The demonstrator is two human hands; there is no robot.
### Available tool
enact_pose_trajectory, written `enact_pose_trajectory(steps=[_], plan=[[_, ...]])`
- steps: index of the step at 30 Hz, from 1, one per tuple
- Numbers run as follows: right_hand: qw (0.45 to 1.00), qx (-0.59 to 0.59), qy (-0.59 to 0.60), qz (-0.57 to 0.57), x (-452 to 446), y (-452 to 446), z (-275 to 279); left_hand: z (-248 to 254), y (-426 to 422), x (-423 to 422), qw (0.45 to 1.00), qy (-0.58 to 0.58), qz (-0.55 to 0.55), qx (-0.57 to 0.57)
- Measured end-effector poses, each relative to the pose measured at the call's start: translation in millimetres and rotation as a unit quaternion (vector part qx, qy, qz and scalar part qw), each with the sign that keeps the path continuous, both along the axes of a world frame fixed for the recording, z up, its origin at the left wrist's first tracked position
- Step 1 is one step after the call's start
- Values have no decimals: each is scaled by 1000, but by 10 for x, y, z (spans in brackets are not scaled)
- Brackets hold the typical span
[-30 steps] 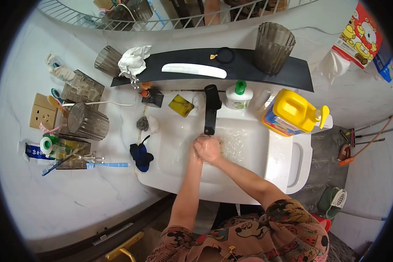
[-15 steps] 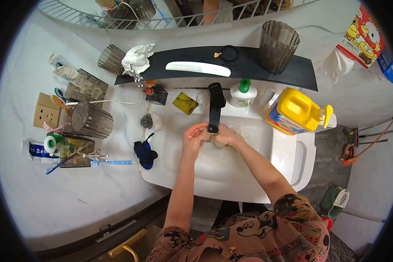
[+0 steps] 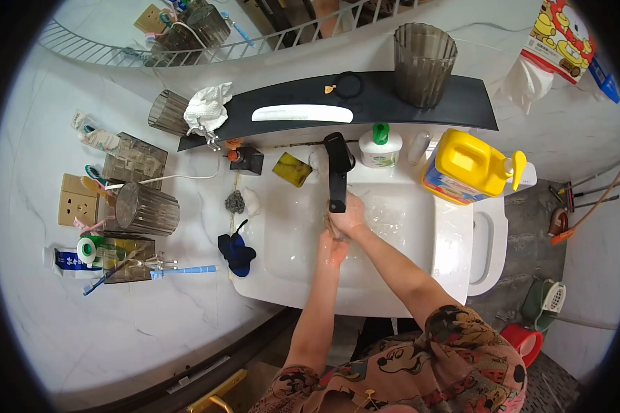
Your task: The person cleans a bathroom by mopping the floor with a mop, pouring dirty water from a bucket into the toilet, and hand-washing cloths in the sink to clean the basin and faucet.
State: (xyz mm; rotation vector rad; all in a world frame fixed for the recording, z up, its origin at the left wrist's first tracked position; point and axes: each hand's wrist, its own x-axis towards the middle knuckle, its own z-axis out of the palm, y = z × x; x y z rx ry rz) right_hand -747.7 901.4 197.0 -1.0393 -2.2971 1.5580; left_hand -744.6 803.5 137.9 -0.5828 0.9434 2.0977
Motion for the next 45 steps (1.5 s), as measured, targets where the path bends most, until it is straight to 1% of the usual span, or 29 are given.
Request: enact_pose_trajectory(steps=[1, 2, 3, 4, 5, 6, 8, 10, 11, 12, 14, 15, 17, 18, 20, 23, 24, 25, 29, 32, 33, 35, 38, 39, 41, 42, 43, 44, 45], plan=[[999, -33, 18, 25, 45, -83, -118, -215, -122, -96, 999, -12, -43, 25], [996, -67, 35, 50, 90, -168, -244, -570, -188, -195, 977, 120, -83, 155], [985, 89, 100, 106, 239, -332, -154, -978, -258, -305, 920, 247, -117, 279], [969, 169, 122, 136, 265, -368, -176, -744, -291, -355, 924, 208, -142, 288], [944, 251, 145, 157, 291, -403, -193, -524, -283, -308, 964, 137, -111, 201], [969, 187, 73, 142, 223, -258, -185, -82, -169, -153, 993, 66, -54, 80], [990, 47, -72, 109, 20, 59, -59, 181, -89, -20, 999, 32, -20, 1], [984, 54, -23, 169, 129, -15, 72, -42, -199, -218, 995, 48, -62, 64], [977, 119, 51, 169, 226, -176, -45, -157, -233, -292, 990, 54, -82, 97], [961, 178, 122, 171, 287, -295, -122, -97, -216, -272, 992, 63, -83, 66], [979, 148, -17, 136, 166, 15, -184, 111, -78, -207, 993, 80, -89, 5], [981, 130, -86, 117, 129, 172, -209, 49, -80, -175, 991, 72, -108, -11], [981, 183, 10, 63, 147, 316, -226, -107, -121, -193, 987, 61, -145, -43], [975, 210, 56, 35, 175, 389, -222, -21, -99, -210, 972, 126, -177, -91], [985, 140, 27, 94, 308, 508, -123, 254, 38, -213, 922, 247, -238, -180], [991, -22, 14, 133, 446, 733, -33, 328, 220, -252, 850, 332, -343, -223], [987, -87, 15, 137, 467, 779, 9, 303, 280, -263, 833, 369, -335, -241], [981, -138, 36, 131, 531, 805, 304, 256, 340, -261, 814, 404, -326, -259], [973, -62, 188, 121, 492, 936, 156, 272, 473, -282, 755, 560, -247, -235], [979, -14, 128, 156, 485, 876, 284, 394, 346, -294, 727, 526, -261, -356], [980, 71, 19, 186, 487, 856, 399, 414, 281, -331, 704, 561, -222, -373], [967, 54, -36, 247, 424, 784, 253, 410, 68, -360, 651, 627, -143, -403], [953, 89, -48, 285, 319, 606, 160, 443, -186, -360, 701, 588, -146, -377], [951, 110, -39, 288, 270, 531, 148, 504, -246, -371, 741, 557, -118, -356], [958, 44, 39, 281, 147, 394, -49, 701, -338, -327, 815, 488, -71, -306], [961, 16, 75, 267, 104, 370, -164, 841, -356, -289, 793, 512, -40, -329], [963, 48, 29, 265, 58, 335, -248, 949, -361, -270, 772, 537, -15, -341], [964, 79, -22, 254, 33, 315, -284, 959, -481, -318, 753, 540, -43, -374], [962, 94, 2, 257, 63, 345, -268, 1033, -526, -312, 752, 530, -28, -391]])
